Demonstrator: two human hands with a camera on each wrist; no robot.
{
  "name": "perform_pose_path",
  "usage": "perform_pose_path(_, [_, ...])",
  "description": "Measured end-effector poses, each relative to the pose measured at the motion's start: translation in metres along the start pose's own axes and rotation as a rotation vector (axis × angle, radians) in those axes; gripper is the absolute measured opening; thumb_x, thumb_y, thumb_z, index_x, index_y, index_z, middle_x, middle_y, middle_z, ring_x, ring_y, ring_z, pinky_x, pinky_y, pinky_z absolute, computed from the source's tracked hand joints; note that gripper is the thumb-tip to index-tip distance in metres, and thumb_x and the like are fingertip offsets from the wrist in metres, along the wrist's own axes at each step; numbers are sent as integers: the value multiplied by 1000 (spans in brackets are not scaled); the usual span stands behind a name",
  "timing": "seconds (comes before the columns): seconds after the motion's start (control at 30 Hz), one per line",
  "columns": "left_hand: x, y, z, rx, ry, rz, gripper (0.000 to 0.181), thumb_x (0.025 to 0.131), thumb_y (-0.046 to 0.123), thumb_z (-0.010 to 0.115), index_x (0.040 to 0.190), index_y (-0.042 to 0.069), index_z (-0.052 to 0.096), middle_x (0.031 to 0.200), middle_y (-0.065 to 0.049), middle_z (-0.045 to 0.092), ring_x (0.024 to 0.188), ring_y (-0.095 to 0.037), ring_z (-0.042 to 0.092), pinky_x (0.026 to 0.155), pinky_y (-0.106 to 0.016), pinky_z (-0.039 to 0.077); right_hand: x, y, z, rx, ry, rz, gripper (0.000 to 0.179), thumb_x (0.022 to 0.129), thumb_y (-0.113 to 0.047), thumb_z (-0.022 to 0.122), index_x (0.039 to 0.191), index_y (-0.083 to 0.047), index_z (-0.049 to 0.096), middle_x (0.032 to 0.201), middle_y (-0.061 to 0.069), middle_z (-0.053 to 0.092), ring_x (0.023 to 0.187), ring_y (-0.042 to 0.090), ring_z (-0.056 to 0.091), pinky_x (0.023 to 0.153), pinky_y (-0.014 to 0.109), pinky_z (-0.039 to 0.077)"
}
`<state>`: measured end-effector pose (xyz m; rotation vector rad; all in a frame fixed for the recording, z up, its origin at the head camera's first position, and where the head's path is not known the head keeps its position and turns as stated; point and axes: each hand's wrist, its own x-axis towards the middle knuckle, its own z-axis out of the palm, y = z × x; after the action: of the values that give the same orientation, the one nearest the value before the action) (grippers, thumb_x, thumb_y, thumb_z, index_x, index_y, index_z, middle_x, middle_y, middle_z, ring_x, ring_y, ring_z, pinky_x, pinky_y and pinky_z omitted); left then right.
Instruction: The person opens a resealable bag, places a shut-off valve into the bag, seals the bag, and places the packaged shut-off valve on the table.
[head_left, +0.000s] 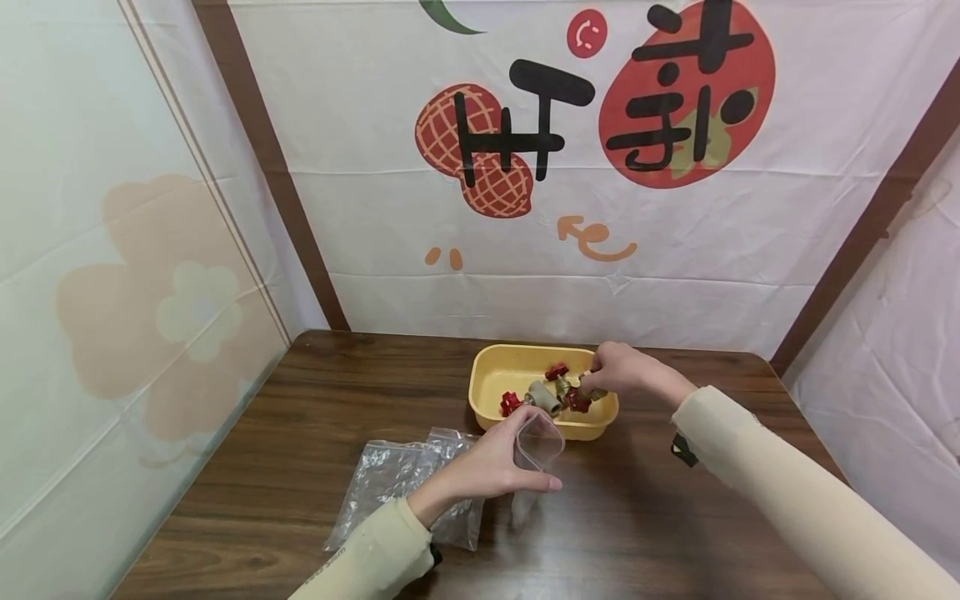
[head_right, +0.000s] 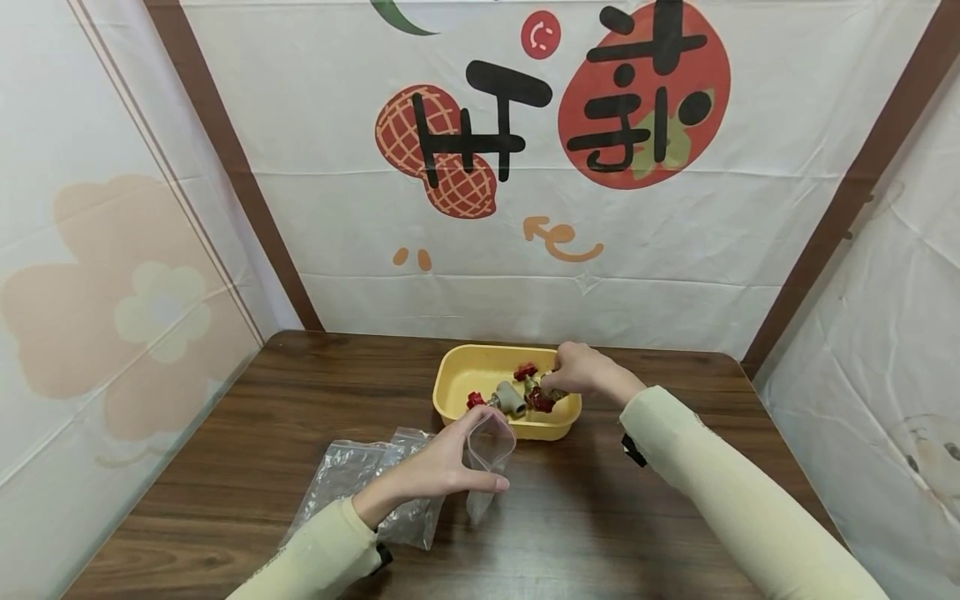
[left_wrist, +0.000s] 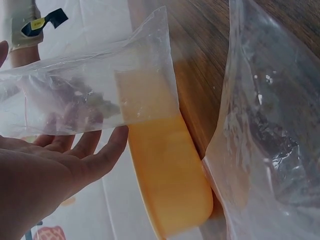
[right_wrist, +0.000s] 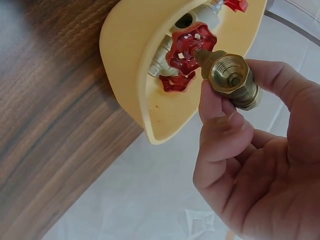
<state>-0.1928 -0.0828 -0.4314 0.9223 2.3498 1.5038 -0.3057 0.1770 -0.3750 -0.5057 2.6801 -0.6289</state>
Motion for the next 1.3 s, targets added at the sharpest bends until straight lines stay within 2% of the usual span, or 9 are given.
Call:
perform_pose_path(0.13, [0, 1, 0, 3, 0, -11, 66, 79, 36, 91, 131, 23, 54, 126, 7, 62, 121, -14, 57, 108, -40, 45, -3, -4, -5, -18, 15, -20, 40, 88, -19, 72, 57, -18, 48, 53, -8, 37, 49, 8, 30, 48, 25, 26])
perform_pose_path(0.37, [0, 4, 0, 20, 8, -18, 67, 78, 39, 91, 132, 24, 53, 126, 7, 61, 121, -13, 57, 108, -40, 44, -7, -8, -10, -49, 41, -54, 46, 86, -19, 72, 55, -20, 38, 51, -9, 30, 49, 7, 23, 50, 24, 23])
perform_pose_path(0.63, [2, 2, 0, 16, 11, -30, 68, 78, 41, 90, 134, 24, 53, 129, 4, 61, 124, -15, 56, 110, -45, 43, -16, -14, -18, -32, 35, -53, 44, 88, -20, 72, 56, -20, 41, 52, -8, 31, 51, 7, 23, 50, 25, 23])
perform_pose_path(0.8, [2, 1, 0, 17, 12, -29, 68, 79, 41, 90, 133, 24, 53, 129, 4, 61, 124, -14, 56, 110, -43, 43, -20, -19, -23, -44, 29, -43, 45, 90, -21, 72, 55, -20, 43, 52, -9, 31, 50, 7, 22, 49, 25, 23])
perform_pose_path(1.1, [2, 0, 0, 23, 11, -35, 68, 79, 42, 90, 133, 25, 53, 128, 5, 61, 123, -13, 56, 109, -38, 43, -30, -25, -30, -63, 48, -98, 47, 89, -18, 73, 56, -20, 40, 52, -8, 29, 50, 8, 22, 51, 26, 24])
perform_pose_path(1.3, [2, 0, 1, 21, 10, -39, 67, 79, 41, 90, 133, 25, 53, 128, 6, 61, 123, -12, 56, 109, -38, 43, -36, -28, -34, -71, 55, -96, 47, 88, -18, 73, 56, -20, 39, 52, -8, 28, 51, 9, 20, 51, 26, 23])
